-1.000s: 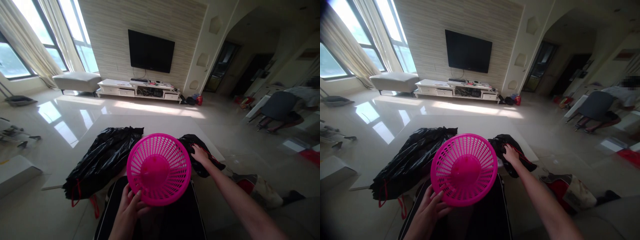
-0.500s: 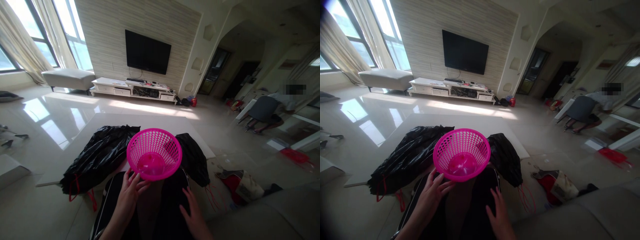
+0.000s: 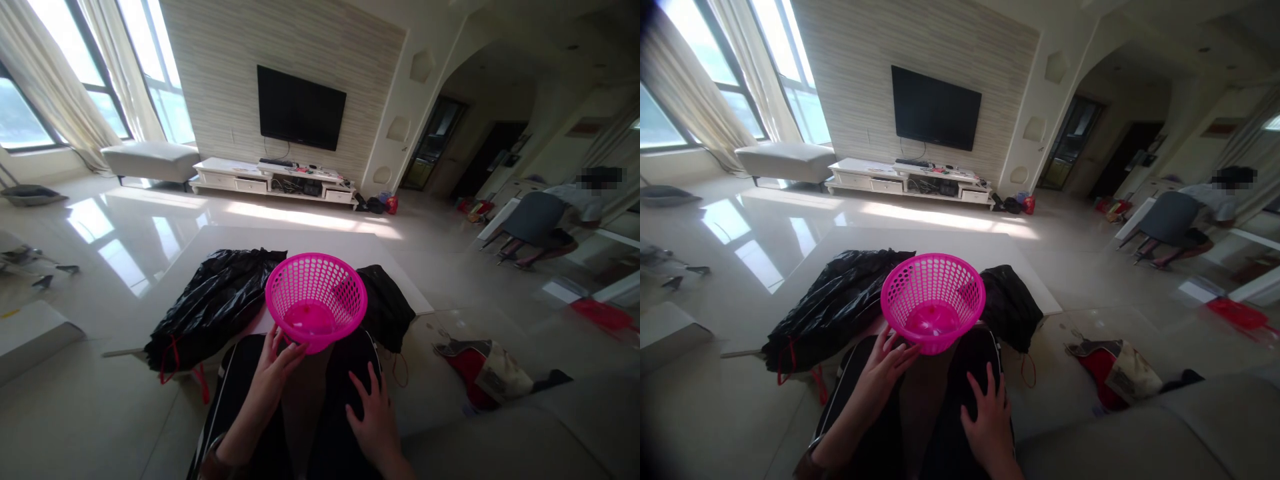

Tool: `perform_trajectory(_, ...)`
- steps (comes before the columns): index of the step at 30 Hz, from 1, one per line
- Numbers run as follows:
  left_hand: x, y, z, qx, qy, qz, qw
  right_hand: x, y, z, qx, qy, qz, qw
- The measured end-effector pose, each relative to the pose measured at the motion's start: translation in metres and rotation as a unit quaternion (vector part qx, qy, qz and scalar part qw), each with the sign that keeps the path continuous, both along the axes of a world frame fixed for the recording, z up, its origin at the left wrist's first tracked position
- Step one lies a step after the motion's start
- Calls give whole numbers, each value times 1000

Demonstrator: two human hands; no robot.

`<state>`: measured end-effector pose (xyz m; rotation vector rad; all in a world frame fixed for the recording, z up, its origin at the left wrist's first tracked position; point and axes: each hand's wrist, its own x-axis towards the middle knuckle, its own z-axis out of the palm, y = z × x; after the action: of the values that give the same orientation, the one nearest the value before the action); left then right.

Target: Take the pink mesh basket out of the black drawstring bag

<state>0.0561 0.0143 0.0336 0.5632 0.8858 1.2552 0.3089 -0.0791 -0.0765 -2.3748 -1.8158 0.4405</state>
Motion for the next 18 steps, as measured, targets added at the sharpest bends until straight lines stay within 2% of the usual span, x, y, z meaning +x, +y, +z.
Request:
perform_trajectory(4,11,9,7,29,-23,-2,999,0,-1,-3,15,-3,0,1000)
perform_trajectory(7,17,23,5,46,-15,-4,999,1,-1,-2,5,0,-3,1000)
perform_trajectory(10,11,31,-12,56,34,-5,998,3,-1,-4,10,-1,-3,1000)
perform_trajectory(12,0,26,-32,95,152,8,984,5,-2,-6,21,-2,1,1000)
perform_trajectory(13,-7,18,-43,118,247,18,962,5,-3,-8,27,-3,5,1000)
perform_trajectory(14,-14,8,-54,139,361,29,922,6,-3,-9,33,-4,8,999)
perform_trajectory(16,-26,-19,-74,136,579,17,804,7,-4,-13,46,-8,9,999)
perform_trajectory(18,-31,-49,-87,156,709,-40,687,8,-5,-17,55,-14,9,998)
